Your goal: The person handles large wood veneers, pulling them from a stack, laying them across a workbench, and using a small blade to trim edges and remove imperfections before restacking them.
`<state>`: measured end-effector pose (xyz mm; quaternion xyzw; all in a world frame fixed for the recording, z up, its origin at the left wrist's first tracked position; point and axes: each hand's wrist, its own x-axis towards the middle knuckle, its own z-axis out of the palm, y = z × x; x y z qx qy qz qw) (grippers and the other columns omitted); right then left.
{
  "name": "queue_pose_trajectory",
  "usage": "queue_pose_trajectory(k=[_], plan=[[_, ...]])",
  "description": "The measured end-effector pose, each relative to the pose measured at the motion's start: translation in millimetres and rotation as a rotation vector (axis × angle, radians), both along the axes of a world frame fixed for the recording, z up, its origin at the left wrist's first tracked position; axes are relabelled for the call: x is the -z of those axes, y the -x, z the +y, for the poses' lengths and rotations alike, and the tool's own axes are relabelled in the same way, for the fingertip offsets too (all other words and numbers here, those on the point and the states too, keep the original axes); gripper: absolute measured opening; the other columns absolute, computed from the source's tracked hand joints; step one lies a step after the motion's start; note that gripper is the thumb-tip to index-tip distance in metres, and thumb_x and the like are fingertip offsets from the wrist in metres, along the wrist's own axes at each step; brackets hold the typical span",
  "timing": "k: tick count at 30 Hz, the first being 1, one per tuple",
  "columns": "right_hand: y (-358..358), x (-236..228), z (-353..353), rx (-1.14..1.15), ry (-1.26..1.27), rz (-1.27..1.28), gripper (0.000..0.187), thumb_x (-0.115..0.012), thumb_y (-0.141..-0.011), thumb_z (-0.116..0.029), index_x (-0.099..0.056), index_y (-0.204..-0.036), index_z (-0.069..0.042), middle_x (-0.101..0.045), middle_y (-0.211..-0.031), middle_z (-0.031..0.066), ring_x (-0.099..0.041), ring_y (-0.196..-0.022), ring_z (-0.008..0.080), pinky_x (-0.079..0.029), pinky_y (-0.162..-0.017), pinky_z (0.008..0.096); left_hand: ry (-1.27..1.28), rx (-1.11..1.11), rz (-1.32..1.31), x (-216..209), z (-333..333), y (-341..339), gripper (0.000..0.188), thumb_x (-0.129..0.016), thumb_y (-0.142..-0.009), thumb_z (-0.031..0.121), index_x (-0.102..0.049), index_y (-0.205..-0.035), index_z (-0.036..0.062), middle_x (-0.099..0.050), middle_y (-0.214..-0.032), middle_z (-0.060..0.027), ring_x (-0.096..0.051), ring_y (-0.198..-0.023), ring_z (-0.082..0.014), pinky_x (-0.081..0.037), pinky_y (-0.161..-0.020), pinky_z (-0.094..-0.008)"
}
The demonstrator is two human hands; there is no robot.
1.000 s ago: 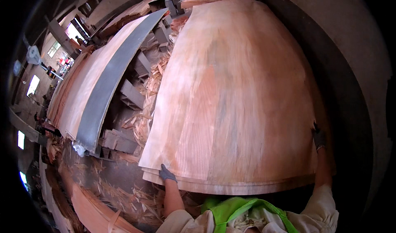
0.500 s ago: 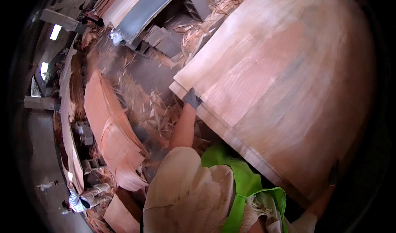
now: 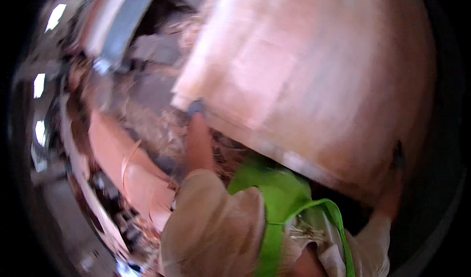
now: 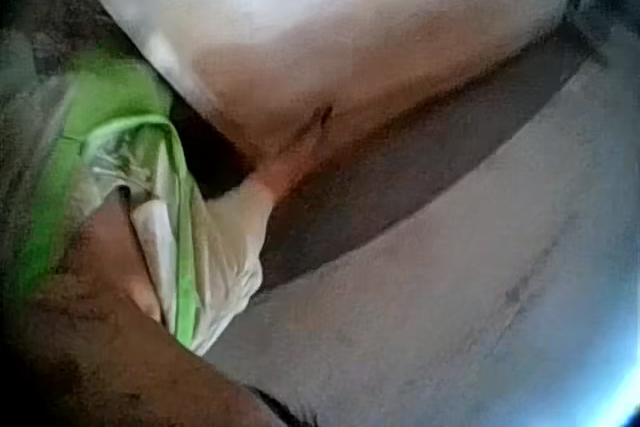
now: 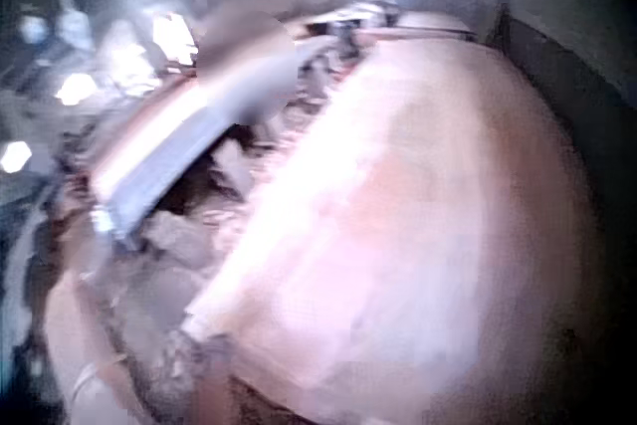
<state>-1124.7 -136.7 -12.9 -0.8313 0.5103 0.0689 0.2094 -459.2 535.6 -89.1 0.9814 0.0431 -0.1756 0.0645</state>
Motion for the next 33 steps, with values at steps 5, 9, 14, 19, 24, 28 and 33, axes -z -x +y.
queue_pose_trajectory(k=[5, 9, 14, 19, 24, 28, 33], plan=[[0, 1, 4, 0.045, -0.062, 0.149, 0.048, -0.036, -0.096, -0.036, -0.031, -0.140, -0.018, -0.044, -0.134, 0.0160, -0.049, -0.116, 0.0303, -0.038, -0.096, 0.0419, -0.088, 0.227, 0.052, -34, 2, -5, 0.044, -0.049, -0.092, 0.039, -0.063, -0.100, -0.0015, -0.065, -0.091, -0.0126, -0.060, -0.076, -0.0208, -0.048, -0.067, -0.0341], [-8, -13, 14, 0.080, -0.172, 0.195, 0.050, -0.035, -0.095, -0.036, -0.028, -0.142, -0.020, -0.042, -0.137, 0.0157, -0.047, -0.119, 0.0304, -0.037, -0.098, 0.0414, 0.372, -0.475, 0.071, -43, 4, 0, 0.046, -0.053, -0.090, 0.042, -0.065, -0.090, -0.0016, -0.064, -0.080, -0.0107, -0.055, -0.064, -0.0182, -0.046, -0.059, -0.0318], [-15, -26, 22, 0.176, -0.094, 0.121, 0.061, -0.054, -0.086, -0.047, -0.046, -0.133, -0.010, -0.059, -0.116, 0.0206, -0.059, -0.103, 0.0329, -0.043, -0.087, 0.0376, 0.626, -0.664, 0.008, -42, 3, 5, 0.038, -0.062, -0.085, 0.039, -0.065, -0.085, 0.0010, -0.060, -0.074, -0.0058, -0.051, -0.056, -0.0173, -0.043, -0.051, -0.0321], [-6, -15, 11, 0.064, -0.090, 0.363, 0.053, -0.042, -0.090, -0.049, -0.029, -0.140, -0.036, -0.054, -0.127, 0.0119, -0.054, -0.108, 0.0405, -0.045, -0.090, 0.0437, 0.480, -0.597, 0.051, -47, 2, 4, 0.034, -0.066, -0.083, 0.035, -0.066, -0.084, 0.0017, -0.060, -0.073, -0.0061, -0.051, -0.056, -0.0174, -0.043, -0.051, -0.0321], [-10, -21, 13, 0.074, -0.059, 0.229, 0.059, -0.043, -0.087, -0.055, -0.043, -0.133, -0.018, -0.055, -0.124, 0.0184, -0.055, -0.110, 0.0375, -0.043, -0.091, 0.0406, 0.456, -0.581, 0.037, -35, 10, -2, 0.035, -0.065, -0.083, 0.037, -0.067, -0.078, 0.0024, -0.061, -0.073, -0.0065, -0.052, -0.057, -0.0165, -0.043, -0.050, -0.0302], [-23, -45, 28, 0.221, -0.184, 0.132, 0.062, -0.048, -0.087, -0.050, -0.050, -0.123, 0.000, -0.057, -0.119, 0.0227, -0.055, -0.110, 0.0351, -0.041, -0.092, 0.0374, 0.669, -0.490, 0.018, -35, 15, -1, 0.043, -0.060, -0.085, 0.039, -0.064, -0.094, -0.0035, -0.063, -0.089, -0.0114, -0.056, -0.078, -0.0223, -0.047, -0.069, -0.0353], [29, -80, 96, 0.694, 0.191, -0.058, 0.054, -0.058, -0.087, -0.037, -0.051, -0.120, 0.005, -0.056, -0.121, 0.0212, -0.052, -0.113, 0.0331, -0.038, -0.096, 0.0361, 0.765, -0.298, -0.304, -85, -30, 62, 0.045, -0.061, -0.086, 0.023, -0.050, -0.117, -0.0084, -0.056, -0.113, -0.0171, -0.055, -0.097, -0.0270, -0.047, -0.084, -0.0391]])
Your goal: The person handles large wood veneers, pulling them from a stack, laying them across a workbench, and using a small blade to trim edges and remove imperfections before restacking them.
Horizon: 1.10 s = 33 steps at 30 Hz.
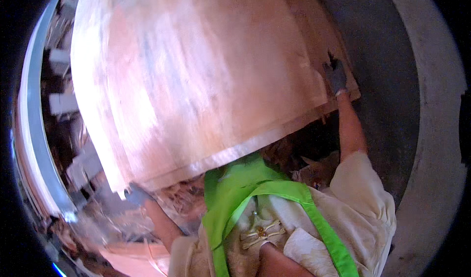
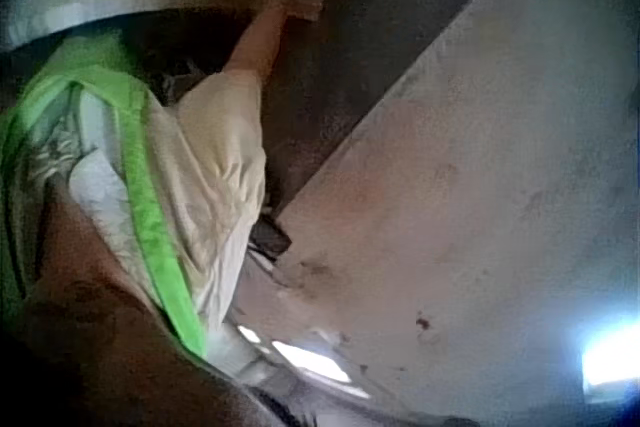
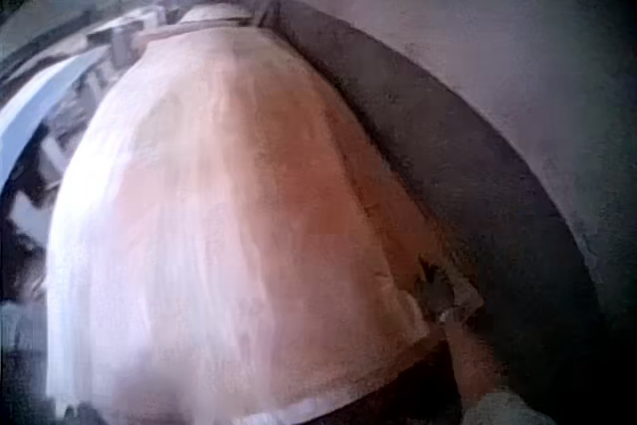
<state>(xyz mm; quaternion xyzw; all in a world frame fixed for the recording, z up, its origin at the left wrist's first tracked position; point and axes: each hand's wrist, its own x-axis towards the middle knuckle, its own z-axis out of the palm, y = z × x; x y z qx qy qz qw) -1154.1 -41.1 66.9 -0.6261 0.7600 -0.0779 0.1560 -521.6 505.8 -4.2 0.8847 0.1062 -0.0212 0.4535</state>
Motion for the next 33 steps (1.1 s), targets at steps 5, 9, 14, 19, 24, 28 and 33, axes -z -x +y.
queue_pose_trajectory(k=[5, 9, 14, 19, 24, 28, 33], plan=[[46, 0, 129, 0.052, 0.002, -0.156, 0.054, -0.058, -0.087, -0.036, -0.048, -0.127, -0.001, -0.053, -0.124, 0.0228, -0.050, -0.115, 0.0378, -0.040, -0.094, 0.0410, -0.425, 0.923, -0.360, -50, -95, 138, 0.065, -0.057, -0.086, 0.024, -0.029, -0.139, -0.0038, -0.025, -0.145, -0.0243, -0.029, -0.133, -0.0351, -0.022, -0.110, -0.0411], [30, 6, 163, -0.043, -0.209, -0.054, 0.043, -0.058, -0.085, -0.025, -0.051, -0.121, -0.001, -0.056, -0.118, 0.0236, -0.052, -0.110, 0.0383, -0.043, -0.089, 0.0441, -0.812, 1.468, -0.532, -52, -149, 206, 0.069, -0.048, -0.088, 0.040, -0.028, -0.142, 0.0031, -0.013, -0.149, -0.0250, -0.011, -0.139, -0.0388, -0.003, -0.112, -0.0497], [36, 14, 178, -0.073, 0.010, -0.387, 0.042, -0.059, -0.086, -0.027, -0.054, -0.120, -0.003, -0.053, -0.123, 0.0201, -0.051, -0.110, 0.0363, -0.041, -0.093, 0.0417, -0.947, 1.614, -0.247, -37, -165, 211, 0.066, -0.045, -0.088, 0.051, -0.030, -0.143, 0.0193, -0.020, -0.149, -0.0196, -0.021, -0.136, -0.0376, -0.015, -0.108, -0.0559], [116, 40, 251, -0.010, -0.196, -0.242, 0.049, -0.061, -0.084, -0.036, -0.054, -0.119, -0.001, -0.057, -0.117, 0.0199, -0.056, -0.102, 0.0365, -0.045, -0.085, 0.0419, -0.999, 1.647, -0.278, -34, -165, 204, 0.065, -0.043, -0.088, 0.053, -0.032, -0.142, 0.0191, -0.021, -0.149, -0.0191, -0.023, -0.135, -0.0379, -0.019, -0.106, -0.0556], [154, 53, 251, 0.219, -0.082, -0.129, 0.057, -0.063, -0.082, -0.040, -0.055, -0.112, 0.007, -0.058, -0.111, 0.0248, -0.056, -0.098, 0.0387, -0.044, -0.084, 0.0441, -1.056, 1.696, -0.211, -44, -176, 206, 0.067, -0.043, -0.088, 0.051, -0.029, -0.143, 0.0149, -0.022, -0.147, -0.0226, -0.024, -0.134, -0.0400, -0.024, -0.104, -0.0544], [182, 57, 227, 0.283, -0.099, -0.083, 0.059, -0.062, -0.084, -0.039, -0.050, -0.120, 0.006, -0.057, -0.114, 0.0237, -0.054, -0.103, 0.0366, -0.042, -0.089, 0.0438, -1.161, 1.748, -0.142, -54, -185, 205, 0.067, -0.042, -0.089, 0.051, -0.028, -0.143, 0.0140, -0.022, -0.147, -0.0220, -0.024, -0.134, -0.0387, -0.026, -0.103, -0.0535], [231, 68, 233, 0.327, -0.052, -0.047, 0.057, -0.061, -0.085, -0.037, -0.048, -0.123, 0.005, -0.057, -0.115, 0.0221, -0.053, -0.104, 0.0348, -0.041, -0.090, 0.0431, -1.217, 1.760, -0.070, -58, -192, 207, 0.066, -0.041, -0.090, 0.050, -0.027, -0.143, 0.0132, -0.020, -0.148, -0.0214, -0.023, -0.135, -0.0382, -0.027, -0.104, -0.0519]])
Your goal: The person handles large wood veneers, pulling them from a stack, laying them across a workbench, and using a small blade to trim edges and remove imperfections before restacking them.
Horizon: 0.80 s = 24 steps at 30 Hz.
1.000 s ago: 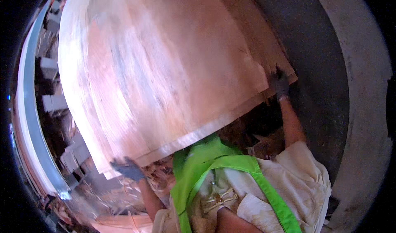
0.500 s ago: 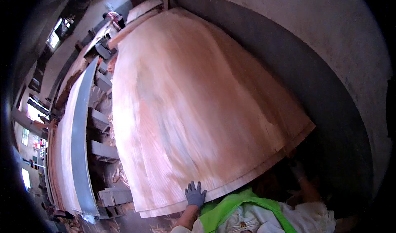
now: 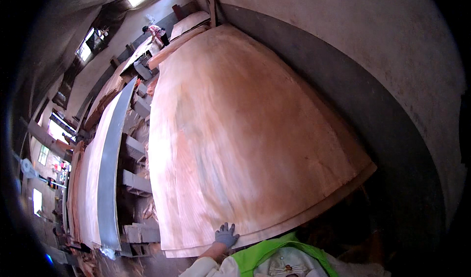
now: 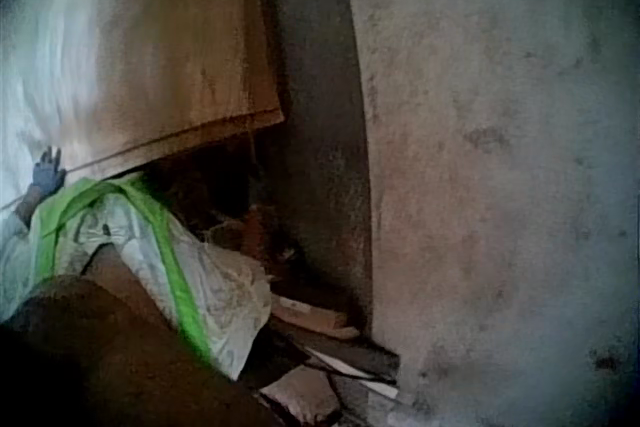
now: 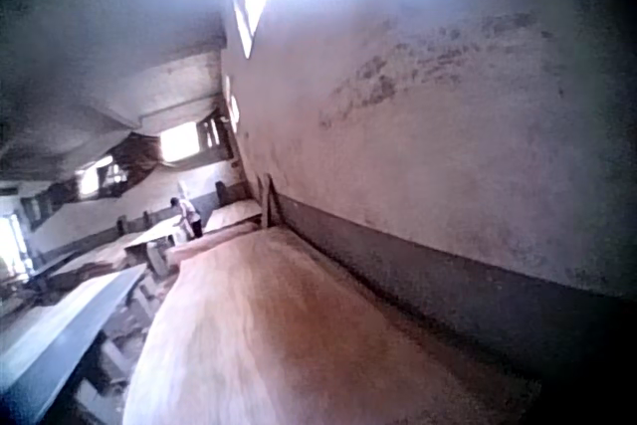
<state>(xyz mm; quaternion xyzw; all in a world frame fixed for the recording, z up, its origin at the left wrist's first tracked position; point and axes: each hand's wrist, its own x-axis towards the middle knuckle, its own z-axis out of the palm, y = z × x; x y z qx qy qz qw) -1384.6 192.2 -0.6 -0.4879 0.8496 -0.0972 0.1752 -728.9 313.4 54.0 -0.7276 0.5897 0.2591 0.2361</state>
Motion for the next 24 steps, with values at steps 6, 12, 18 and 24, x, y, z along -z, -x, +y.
queue_pose_trajectory(k=[6, 12, 18, 24], plan=[[62, -18, -37, 0.126, 0.038, 0.086, 0.055, -0.060, -0.086, -0.035, -0.048, -0.123, 0.004, -0.057, -0.114, 0.0212, -0.053, -0.103, 0.0339, -0.041, -0.091, 0.0424, -0.032, 0.022, -0.018, -3, -4, -1, 0.064, -0.038, -0.091, 0.049, -0.026, -0.144, 0.0148, -0.021, -0.148, -0.0217, -0.025, -0.135, -0.0386, -0.029, -0.103, -0.0524], [74, -13, -63, 0.151, 0.236, 0.139, 0.053, -0.059, -0.087, -0.034, -0.048, -0.123, 0.003, -0.058, -0.114, 0.0202, -0.053, -0.102, 0.0329, -0.041, -0.091, 0.0417, 0.006, -0.046, 0.008, 9, 2, -4, 0.060, -0.039, -0.091, 0.046, -0.027, -0.144, 0.0206, -0.019, -0.150, -0.0162, -0.023, -0.137, -0.0342, -0.027, -0.104, -0.0538], [-63, 59, -42, -0.252, 0.572, -0.102, 0.051, -0.059, -0.088, -0.033, -0.048, -0.123, 0.003, -0.058, -0.113, 0.0192, -0.053, -0.102, 0.0320, -0.041, -0.091, 0.0411, 0.114, -0.086, 0.063, 0, 2, -3, 0.056, -0.042, -0.090, 0.042, -0.034, -0.140, 0.0185, -0.030, -0.145, -0.0149, -0.034, -0.131, -0.0315, -0.029, -0.103, -0.0523], [-222, 64, 9, -0.307, 0.124, -0.555, 0.040, -0.056, -0.090, -0.034, -0.051, -0.114, -0.003, -0.052, -0.096, 0.0108, -0.048, -0.082, 0.0213, -0.038, -0.073, 0.0346, 0.577, -0.156, 0.057, -21, 53, -21, 0.052, -0.045, -0.091, 0.035, -0.036, -0.138, 0.0154, -0.042, -0.138, -0.0131, -0.042, -0.124, -0.0275, -0.033, -0.101, -0.0464]])
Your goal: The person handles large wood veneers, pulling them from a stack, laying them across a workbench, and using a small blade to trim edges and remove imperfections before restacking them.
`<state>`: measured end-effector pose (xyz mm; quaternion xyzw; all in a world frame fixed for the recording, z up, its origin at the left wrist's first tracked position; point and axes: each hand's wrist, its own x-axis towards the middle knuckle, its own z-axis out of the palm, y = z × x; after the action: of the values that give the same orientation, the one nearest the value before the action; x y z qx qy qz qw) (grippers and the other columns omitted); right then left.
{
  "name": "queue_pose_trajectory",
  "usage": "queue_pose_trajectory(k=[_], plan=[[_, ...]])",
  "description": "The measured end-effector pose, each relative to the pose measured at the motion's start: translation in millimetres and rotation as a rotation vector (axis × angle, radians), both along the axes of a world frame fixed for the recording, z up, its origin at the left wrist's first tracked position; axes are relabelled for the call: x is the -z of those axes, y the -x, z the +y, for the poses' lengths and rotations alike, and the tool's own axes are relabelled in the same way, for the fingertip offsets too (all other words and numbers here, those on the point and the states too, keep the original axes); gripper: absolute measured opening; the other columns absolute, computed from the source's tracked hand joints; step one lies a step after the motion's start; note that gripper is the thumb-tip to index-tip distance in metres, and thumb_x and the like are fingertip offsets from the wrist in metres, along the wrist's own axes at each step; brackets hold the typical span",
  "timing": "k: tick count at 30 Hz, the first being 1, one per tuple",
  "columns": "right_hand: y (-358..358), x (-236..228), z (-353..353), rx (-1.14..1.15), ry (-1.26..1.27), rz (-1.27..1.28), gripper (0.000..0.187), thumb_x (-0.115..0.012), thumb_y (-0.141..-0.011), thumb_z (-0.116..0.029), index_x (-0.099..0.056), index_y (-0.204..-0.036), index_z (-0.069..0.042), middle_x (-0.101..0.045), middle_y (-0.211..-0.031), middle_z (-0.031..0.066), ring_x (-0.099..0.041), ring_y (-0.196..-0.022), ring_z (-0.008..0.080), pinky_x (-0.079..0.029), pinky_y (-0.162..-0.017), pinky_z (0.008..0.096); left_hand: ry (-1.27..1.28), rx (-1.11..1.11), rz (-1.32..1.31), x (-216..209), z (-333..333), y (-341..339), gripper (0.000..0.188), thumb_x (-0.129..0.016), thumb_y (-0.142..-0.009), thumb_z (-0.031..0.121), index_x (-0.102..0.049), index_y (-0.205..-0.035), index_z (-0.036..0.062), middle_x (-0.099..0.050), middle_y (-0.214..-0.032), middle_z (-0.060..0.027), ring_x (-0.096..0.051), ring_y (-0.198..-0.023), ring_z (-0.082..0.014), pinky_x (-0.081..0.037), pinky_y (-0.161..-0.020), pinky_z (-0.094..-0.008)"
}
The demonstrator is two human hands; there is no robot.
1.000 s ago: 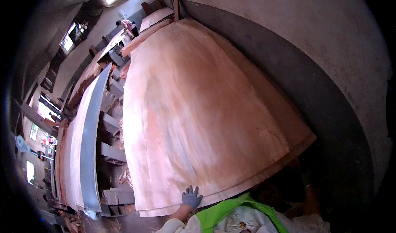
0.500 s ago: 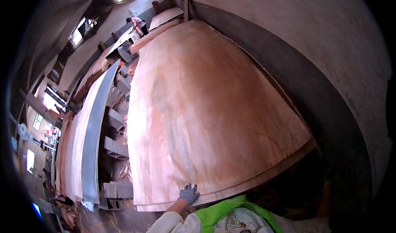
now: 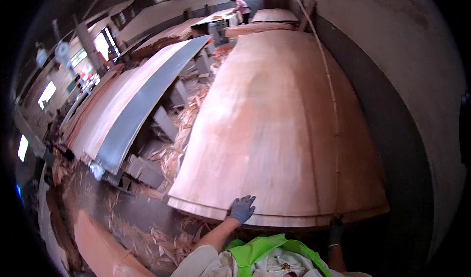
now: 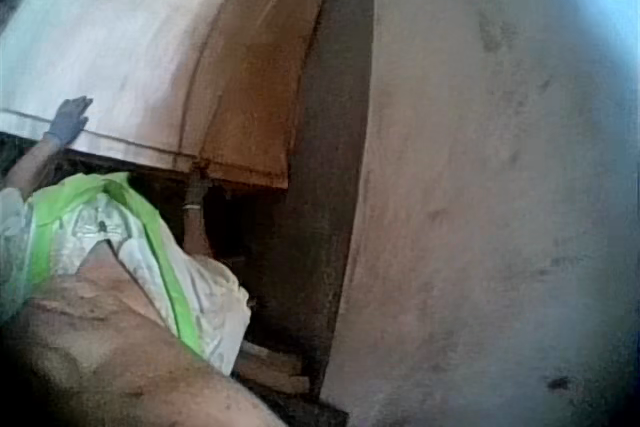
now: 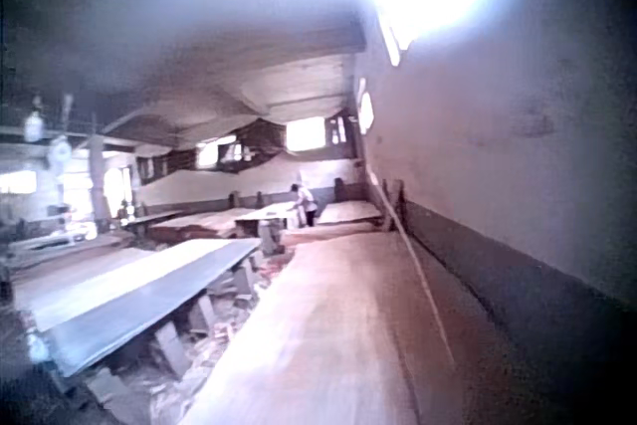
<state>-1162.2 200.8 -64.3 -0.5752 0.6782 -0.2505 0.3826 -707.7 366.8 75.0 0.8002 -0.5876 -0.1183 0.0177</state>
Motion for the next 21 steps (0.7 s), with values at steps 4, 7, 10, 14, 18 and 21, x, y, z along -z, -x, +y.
queue_pose_trajectory(k=[4, 7, 10, 14, 18, 21], plan=[[-86, -34, 6, 0.052, -0.048, -0.257, 0.033, -0.055, -0.092, -0.034, -0.052, -0.109, -0.006, -0.048, -0.084, 0.0052, -0.045, -0.070, 0.0142, -0.036, -0.061, 0.0303, 0.211, -0.097, 0.008, 9, 121, -26, 0.049, -0.048, -0.088, 0.035, -0.044, -0.132, 0.0137, -0.047, -0.134, -0.0119, -0.050, -0.115, -0.0261, -0.034, -0.098, -0.0452], [-136, -71, 7, 0.330, -0.027, -0.564, 0.030, -0.059, -0.088, -0.037, -0.057, -0.084, -0.007, -0.042, -0.057, -0.0013, -0.038, -0.047, 0.0110, -0.031, -0.043, 0.0288, 0.286, -0.290, 0.223, 25, 237, -42, 0.044, -0.051, -0.085, 0.029, -0.049, -0.124, 0.0084, -0.052, -0.124, -0.0164, -0.052, -0.109, -0.0328, -0.039, -0.093, -0.0473], [-175, -101, 10, 0.277, -0.012, -0.260, 0.034, -0.063, -0.085, -0.037, -0.057, -0.073, -0.006, -0.042, -0.052, -0.0011, -0.036, -0.043, 0.0120, -0.030, -0.040, 0.0312, 0.224, -0.511, 0.314, 41, 364, -49, 0.040, -0.052, -0.083, 0.025, -0.051, -0.118, 0.0041, -0.056, -0.112, -0.0200, -0.055, -0.099, -0.0383, -0.045, -0.082, -0.0482], [-237, -107, 38, 0.143, 0.093, -0.036, 0.039, -0.067, -0.083, -0.037, -0.059, -0.071, 0.000, -0.052, -0.059, 0.0042, -0.043, -0.050, 0.0158, -0.034, -0.046, 0.0351, 0.221, -0.797, 0.185, 74, 514, -37, 0.042, -0.054, -0.083, 0.027, -0.052, -0.117, 0.0037, -0.059, -0.105, -0.0193, -0.057, -0.092, -0.0386, -0.047, -0.078, -0.0478], [-348, -86, 86, 0.085, 0.012, -0.289, 0.031, -0.070, -0.081, -0.026, -0.059, -0.069, 0.000, -0.050, -0.055, 0.0017, -0.041, -0.047, 0.0124, -0.033, -0.045, 0.0302, 0.130, -1.334, 0.230, 109, 592, -30, 0.038, -0.056, -0.083, 0.029, -0.056, -0.114, 0.0067, -0.062, -0.100, -0.0180, -0.059, -0.093, -0.0347, -0.049, -0.080, -0.0442], [-452, -83, 111, -0.023, 0.060, -0.361, 0.030, -0.069, -0.081, -0.025, -0.055, -0.063, -0.007, -0.043, -0.048, -0.0023, -0.034, -0.040, 0.0080, -0.026, -0.038, 0.0271, 0.257, -1.078, 0.212, 106, 633, -63, 0.035, -0.054, -0.084, 0.027, -0.057, -0.114, 0.0088, -0.062, -0.104, -0.0163, -0.060, -0.096, -0.0320, -0.049, -0.082, -0.0414]])
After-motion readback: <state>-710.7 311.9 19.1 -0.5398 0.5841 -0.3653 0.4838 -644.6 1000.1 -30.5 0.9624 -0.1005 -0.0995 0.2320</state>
